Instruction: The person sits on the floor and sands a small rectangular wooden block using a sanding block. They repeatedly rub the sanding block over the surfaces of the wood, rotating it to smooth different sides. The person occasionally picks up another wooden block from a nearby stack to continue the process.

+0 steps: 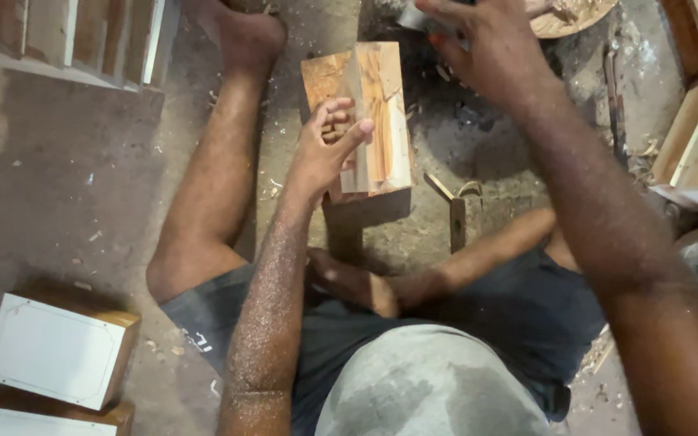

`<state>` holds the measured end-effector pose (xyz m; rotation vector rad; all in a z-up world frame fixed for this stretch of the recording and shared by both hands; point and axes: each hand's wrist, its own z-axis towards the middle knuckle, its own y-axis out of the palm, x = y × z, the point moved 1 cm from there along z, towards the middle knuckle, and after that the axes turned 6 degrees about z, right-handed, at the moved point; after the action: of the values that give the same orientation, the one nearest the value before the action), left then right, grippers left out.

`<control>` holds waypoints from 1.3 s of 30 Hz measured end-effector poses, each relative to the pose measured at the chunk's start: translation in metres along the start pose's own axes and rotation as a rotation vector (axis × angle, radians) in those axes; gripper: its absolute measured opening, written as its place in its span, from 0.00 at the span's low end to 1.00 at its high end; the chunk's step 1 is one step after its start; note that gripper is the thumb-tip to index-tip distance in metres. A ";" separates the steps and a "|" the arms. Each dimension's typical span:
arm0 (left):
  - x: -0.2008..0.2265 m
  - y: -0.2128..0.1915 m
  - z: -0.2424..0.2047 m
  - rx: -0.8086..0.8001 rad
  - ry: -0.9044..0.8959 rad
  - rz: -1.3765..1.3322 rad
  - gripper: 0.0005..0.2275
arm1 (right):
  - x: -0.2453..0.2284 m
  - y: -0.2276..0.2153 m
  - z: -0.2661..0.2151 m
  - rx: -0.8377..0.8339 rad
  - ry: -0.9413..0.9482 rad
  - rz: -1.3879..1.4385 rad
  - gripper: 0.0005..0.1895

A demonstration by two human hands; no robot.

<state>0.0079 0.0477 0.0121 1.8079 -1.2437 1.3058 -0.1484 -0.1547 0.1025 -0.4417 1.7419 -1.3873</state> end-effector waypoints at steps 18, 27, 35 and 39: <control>-0.053 0.051 -0.053 0.444 0.676 0.326 0.43 | 0.021 0.127 -0.201 0.397 0.029 0.676 0.22; -0.086 0.076 -0.048 0.448 0.388 0.356 0.44 | 0.031 0.121 -0.191 0.124 0.204 1.672 0.30; -0.090 0.079 -0.044 0.495 0.422 0.578 0.44 | -0.001 0.054 -0.144 0.062 -0.454 0.601 0.20; -0.083 0.078 -0.046 0.532 0.503 0.677 0.44 | 0.000 0.038 -0.101 0.114 -0.534 -0.058 0.19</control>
<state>-0.0882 0.0845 -0.0544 1.2286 -1.3354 2.4774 -0.2192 -0.0798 0.0707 -0.7280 1.2188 -1.2559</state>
